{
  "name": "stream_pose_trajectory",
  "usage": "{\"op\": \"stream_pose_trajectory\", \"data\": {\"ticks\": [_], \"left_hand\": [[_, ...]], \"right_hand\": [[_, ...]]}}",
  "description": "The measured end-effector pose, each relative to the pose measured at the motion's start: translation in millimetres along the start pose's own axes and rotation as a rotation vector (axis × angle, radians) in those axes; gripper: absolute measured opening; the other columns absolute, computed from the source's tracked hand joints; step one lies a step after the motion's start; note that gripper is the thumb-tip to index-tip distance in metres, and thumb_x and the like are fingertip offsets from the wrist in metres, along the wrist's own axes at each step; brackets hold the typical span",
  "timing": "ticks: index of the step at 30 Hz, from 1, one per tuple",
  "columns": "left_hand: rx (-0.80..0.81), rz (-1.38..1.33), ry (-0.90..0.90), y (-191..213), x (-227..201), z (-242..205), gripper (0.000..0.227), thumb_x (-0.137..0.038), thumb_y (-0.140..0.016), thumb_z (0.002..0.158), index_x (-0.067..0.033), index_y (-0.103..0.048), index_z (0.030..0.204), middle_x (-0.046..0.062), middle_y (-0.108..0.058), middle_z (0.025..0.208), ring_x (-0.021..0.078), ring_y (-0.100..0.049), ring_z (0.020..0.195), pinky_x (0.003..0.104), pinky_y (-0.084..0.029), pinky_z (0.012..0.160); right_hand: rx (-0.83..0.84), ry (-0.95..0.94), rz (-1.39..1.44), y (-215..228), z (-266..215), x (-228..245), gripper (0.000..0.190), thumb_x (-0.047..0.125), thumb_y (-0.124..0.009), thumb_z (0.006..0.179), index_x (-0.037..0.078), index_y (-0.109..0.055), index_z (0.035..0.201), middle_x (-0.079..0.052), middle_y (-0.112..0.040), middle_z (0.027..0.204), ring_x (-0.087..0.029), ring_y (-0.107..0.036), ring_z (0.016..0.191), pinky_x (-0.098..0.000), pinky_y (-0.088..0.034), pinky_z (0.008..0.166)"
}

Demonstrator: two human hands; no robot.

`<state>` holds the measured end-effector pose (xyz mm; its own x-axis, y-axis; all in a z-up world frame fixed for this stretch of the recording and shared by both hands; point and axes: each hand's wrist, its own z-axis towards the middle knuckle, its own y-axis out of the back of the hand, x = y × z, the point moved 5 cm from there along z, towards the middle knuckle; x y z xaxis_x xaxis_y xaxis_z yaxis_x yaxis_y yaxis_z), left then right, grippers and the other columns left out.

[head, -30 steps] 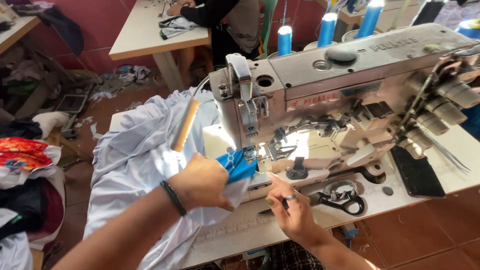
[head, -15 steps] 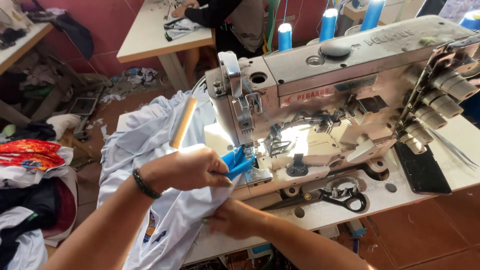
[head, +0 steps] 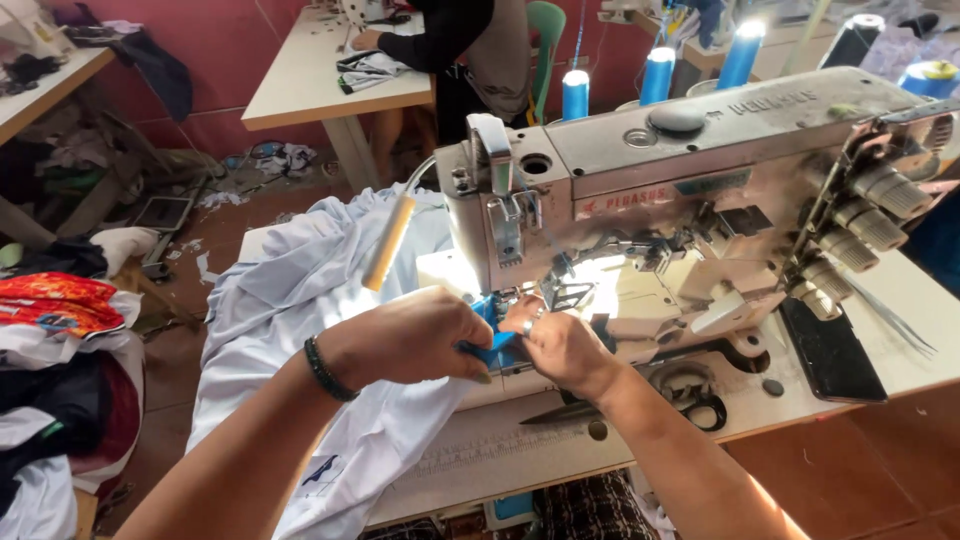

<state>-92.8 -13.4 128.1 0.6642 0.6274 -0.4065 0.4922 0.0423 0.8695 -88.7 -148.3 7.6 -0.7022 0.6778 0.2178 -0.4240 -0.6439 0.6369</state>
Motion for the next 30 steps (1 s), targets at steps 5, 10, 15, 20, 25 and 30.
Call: {"op": "stream_pose_trajectory", "data": {"ticks": [5,10,15,20,25,30], "left_hand": [[0.000,0.002,0.024,10,3,-11,0.023,-0.023,-0.065,0.084,-0.0081,-0.073,0.099,0.010,-0.067,0.070,0.0225,-0.062,0.059,0.032,-0.055,0.064],[0.033,0.014,0.002,2,-5,-14,0.022,-0.022,-0.065,0.083,-0.0068,-0.072,0.098,0.012,-0.066,0.068,0.0253,-0.062,0.059,0.035,-0.054,0.062],[0.064,0.030,-0.092,-12,-1,-6,0.019,-0.020,-0.064,0.083,-0.0100,-0.074,0.096,0.007,-0.066,0.066,0.0159,-0.060,0.053,0.026,-0.053,0.053],[0.064,0.026,-0.131,-16,-5,-2,0.020,-0.019,-0.063,0.084,-0.0070,-0.073,0.098,0.009,-0.067,0.069,0.0170,-0.061,0.053,0.025,-0.053,0.054],[0.012,0.020,-0.199,-26,-17,-9,0.023,-0.024,-0.062,0.081,-0.0068,-0.073,0.093,0.011,-0.067,0.067,0.0237,-0.062,0.056,0.031,-0.053,0.055],[-0.127,0.100,-0.332,-47,-13,-11,0.032,-0.047,-0.067,0.079,-0.0153,-0.066,0.082,0.000,-0.063,0.066,0.0220,-0.058,0.063,0.036,-0.044,0.062]], "right_hand": [[-0.115,-0.039,0.142,10,14,4,0.024,0.008,-0.067,0.074,0.005,-0.048,0.060,-0.015,-0.052,0.052,-0.038,-0.058,0.051,-0.0391,-0.046,0.043],[-0.098,-0.042,0.125,28,26,18,0.011,0.007,-0.068,0.071,0.010,-0.059,0.066,-0.011,-0.057,0.056,-0.033,-0.063,0.055,-0.0367,-0.049,0.046],[0.126,-0.064,0.321,30,29,23,0.009,0.005,-0.069,0.076,0.013,-0.071,0.079,-0.002,-0.071,0.077,-0.028,-0.069,0.078,-0.0320,-0.055,0.064],[0.072,-0.092,0.313,35,38,34,0.013,0.006,-0.070,0.078,0.011,-0.065,0.068,-0.005,-0.065,0.062,-0.034,-0.065,0.071,-0.0307,-0.054,0.058],[0.118,0.118,0.299,18,4,19,0.014,0.000,-0.061,0.081,0.011,-0.069,0.077,-0.002,-0.069,0.079,-0.024,-0.068,0.085,-0.0353,-0.052,0.084],[0.279,0.291,0.558,80,26,79,0.007,-0.002,-0.062,0.086,-0.006,-0.063,0.091,-0.012,-0.068,0.085,-0.027,-0.068,0.083,-0.0386,-0.058,0.085]]}}
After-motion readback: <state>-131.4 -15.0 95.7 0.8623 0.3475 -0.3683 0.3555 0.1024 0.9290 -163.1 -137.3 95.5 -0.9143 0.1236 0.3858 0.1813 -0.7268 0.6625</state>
